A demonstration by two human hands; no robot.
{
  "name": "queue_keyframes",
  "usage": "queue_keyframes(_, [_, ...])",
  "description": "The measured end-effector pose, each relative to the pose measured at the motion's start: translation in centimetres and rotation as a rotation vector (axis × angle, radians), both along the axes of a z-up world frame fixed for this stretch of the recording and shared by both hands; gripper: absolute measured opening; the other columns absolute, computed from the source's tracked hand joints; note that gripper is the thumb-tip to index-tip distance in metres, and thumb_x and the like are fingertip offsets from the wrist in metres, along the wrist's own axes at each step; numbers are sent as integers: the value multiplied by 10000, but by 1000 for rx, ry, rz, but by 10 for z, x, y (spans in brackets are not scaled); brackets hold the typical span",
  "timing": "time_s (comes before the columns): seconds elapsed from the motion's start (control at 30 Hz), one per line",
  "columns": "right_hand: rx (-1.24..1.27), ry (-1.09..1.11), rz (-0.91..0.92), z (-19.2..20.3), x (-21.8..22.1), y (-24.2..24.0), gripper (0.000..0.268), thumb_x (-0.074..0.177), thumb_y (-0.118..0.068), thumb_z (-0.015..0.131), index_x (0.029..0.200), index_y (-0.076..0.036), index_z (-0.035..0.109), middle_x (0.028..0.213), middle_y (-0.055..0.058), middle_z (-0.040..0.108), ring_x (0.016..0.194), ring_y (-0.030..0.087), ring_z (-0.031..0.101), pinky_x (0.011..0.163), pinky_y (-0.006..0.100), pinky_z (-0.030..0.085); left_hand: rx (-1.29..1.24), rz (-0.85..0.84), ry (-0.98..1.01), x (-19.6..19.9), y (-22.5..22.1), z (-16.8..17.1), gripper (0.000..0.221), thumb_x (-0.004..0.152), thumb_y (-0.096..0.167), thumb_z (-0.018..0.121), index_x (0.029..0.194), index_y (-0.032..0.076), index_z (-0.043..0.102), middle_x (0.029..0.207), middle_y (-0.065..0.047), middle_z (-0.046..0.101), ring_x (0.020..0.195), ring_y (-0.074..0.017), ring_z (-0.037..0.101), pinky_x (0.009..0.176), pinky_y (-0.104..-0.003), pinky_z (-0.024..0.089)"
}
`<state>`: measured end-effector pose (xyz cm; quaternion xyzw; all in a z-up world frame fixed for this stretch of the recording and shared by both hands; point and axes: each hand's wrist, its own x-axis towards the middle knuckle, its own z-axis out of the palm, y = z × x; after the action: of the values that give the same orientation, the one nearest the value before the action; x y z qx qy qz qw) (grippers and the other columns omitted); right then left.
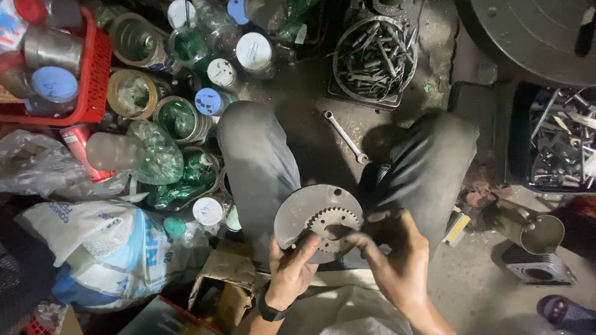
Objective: The recorder is inspecting and assembling small gears and mechanical components in a workshop environment.
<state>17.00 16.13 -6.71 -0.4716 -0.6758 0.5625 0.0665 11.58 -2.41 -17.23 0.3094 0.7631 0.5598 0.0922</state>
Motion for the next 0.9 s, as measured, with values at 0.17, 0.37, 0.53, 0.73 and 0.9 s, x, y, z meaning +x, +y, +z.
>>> queue_keyframes(0.17, [-171, 156, -14, -4, -3, 8, 331, 824, -82, 799, 1100, 20, 649, 775, 52, 733, 635, 68, 614, 556, 228, 501, -105, -19, 124, -9, -7, 0, 486, 765, -19, 869, 1212, 115, 732, 1287, -109, 649, 1175, -294, 643, 984, -366, 567])
queue_keyframes(0.37, [-289, 190, -37, -4, -8, 7, 287, 843, -97, 799, 1042, 50, 654, 793, 76, 735, 665, 84, 636, 577, 254, 553, 70, 10, -215, -11, 3, 6, 480, 794, 22, 833, 1246, 71, 678, 1256, -113, 699, 1197, -292, 646, 976, -414, 578])
queue_keyframes(0.53, [-357, 219, -72, -3, -10, 7, 286, 837, -102, 782, 1024, 63, 642, 808, 108, 760, 674, 118, 701, 585, 302, 629, 492, 109, -1070, -8, 10, 10, 413, 939, 24, 682, 1333, 36, 558, 1287, -147, 649, 1160, -269, 669, 943, -479, 605])
queue_keyframes(0.73, [-339, 235, -86, -7, -8, 5, 265, 839, -89, 789, 993, 62, 636, 794, 129, 752, 643, 134, 692, 563, 311, 627, 634, 159, -1424, -23, 17, 31, 375, 981, 42, 667, 1328, -15, 537, 1248, -179, 655, 1163, -296, 666, 983, -484, 567])
queue_keyframes(0.9, [-363, 251, -90, -9, -7, 4, 235, 848, -79, 781, 954, 67, 632, 794, 139, 751, 654, 155, 714, 576, 327, 642, 683, 181, -1465, -17, 6, 13, 375, 932, 51, 668, 1291, -3, 574, 1258, -177, 661, 1187, -288, 655, 1010, -449, 548])
